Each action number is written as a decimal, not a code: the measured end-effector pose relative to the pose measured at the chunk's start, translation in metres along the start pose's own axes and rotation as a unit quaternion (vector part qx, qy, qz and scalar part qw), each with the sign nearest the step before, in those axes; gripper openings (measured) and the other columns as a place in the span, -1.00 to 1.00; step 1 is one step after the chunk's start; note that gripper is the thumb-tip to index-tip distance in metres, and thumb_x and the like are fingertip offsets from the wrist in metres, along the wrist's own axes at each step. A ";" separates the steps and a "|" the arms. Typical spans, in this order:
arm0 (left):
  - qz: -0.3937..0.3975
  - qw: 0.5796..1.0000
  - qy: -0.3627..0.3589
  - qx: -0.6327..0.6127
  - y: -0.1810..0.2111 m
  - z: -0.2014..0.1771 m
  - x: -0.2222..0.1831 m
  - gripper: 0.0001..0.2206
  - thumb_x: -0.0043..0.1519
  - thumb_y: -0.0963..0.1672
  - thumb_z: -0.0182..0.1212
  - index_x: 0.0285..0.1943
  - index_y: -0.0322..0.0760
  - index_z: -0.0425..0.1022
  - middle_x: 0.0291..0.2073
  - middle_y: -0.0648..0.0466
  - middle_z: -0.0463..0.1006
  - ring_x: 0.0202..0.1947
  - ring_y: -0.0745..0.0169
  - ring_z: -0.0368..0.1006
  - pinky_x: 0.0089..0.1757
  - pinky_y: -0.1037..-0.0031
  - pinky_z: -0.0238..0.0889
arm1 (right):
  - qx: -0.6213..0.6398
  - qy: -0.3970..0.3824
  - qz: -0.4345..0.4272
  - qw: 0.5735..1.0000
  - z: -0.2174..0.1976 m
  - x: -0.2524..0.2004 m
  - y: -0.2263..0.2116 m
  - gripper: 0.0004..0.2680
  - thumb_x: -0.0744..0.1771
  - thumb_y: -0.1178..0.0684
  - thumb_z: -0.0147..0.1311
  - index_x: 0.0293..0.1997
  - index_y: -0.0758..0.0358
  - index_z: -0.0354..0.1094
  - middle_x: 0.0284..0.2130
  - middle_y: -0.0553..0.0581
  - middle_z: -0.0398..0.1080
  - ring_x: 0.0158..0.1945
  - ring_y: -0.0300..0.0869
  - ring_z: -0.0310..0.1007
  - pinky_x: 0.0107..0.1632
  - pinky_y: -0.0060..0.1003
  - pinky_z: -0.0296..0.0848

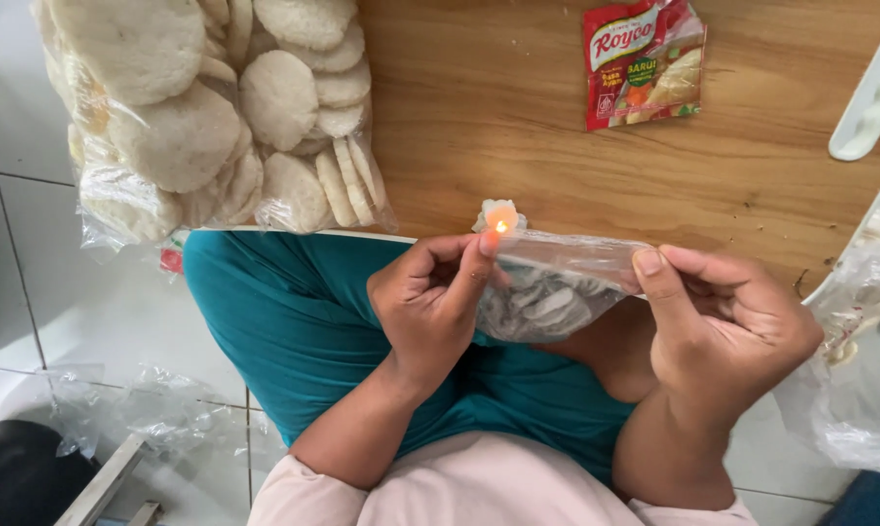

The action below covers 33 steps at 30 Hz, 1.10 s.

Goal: Sealing small plastic bags containing food items using a candle flame

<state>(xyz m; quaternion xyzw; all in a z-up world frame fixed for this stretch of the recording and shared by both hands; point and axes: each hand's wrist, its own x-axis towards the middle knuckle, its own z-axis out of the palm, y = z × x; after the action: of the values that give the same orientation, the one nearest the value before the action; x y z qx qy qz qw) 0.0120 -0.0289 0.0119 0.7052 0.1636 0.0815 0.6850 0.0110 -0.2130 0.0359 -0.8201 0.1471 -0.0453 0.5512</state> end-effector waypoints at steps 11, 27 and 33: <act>-0.019 0.999 0.027 -0.037 -0.002 -0.038 0.000 -0.87 0.28 -0.23 0.28 -0.25 -0.53 0.50 -0.53 -0.01 0.57 -0.54 0.39 0.47 -0.44 0.69 0.31 | 0.014 -0.008 0.008 1.000 0.037 -0.007 -0.014 -0.91 0.37 0.42 0.25 -0.14 0.59 0.39 -0.33 0.25 0.45 -0.35 -0.23 0.44 -0.21 -0.48 0.45; -0.046 0.993 0.085 -0.064 -0.011 -0.086 -0.004 -0.88 0.28 -0.22 0.30 -0.26 -0.48 0.49 -0.47 -0.01 0.58 -0.50 0.34 0.52 -0.37 0.68 0.36 | 0.029 -0.057 0.003 0.998 0.086 -0.016 -0.040 -0.92 0.33 0.40 0.25 -0.20 0.56 0.41 -0.37 0.23 0.48 -0.38 -0.24 0.47 -0.25 -0.51 0.47; -0.030 0.995 0.087 -0.042 -0.006 -0.087 0.000 -0.85 0.29 -0.19 0.28 -0.28 -0.47 0.49 -0.50 -0.01 0.57 -0.54 0.38 0.46 -0.42 0.70 0.29 | 0.011 -0.042 0.003 0.999 0.086 -0.021 -0.039 -0.90 0.33 0.38 0.27 -0.18 0.58 0.39 -0.39 0.24 0.46 -0.38 -0.19 0.50 -0.26 -0.48 0.49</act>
<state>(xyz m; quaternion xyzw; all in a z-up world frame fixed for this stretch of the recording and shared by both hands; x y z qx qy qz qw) -0.0181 0.0527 0.0101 0.6612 0.2399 0.1285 0.6991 0.0191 -0.1168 0.0397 -0.8146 0.1258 -0.0104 0.5662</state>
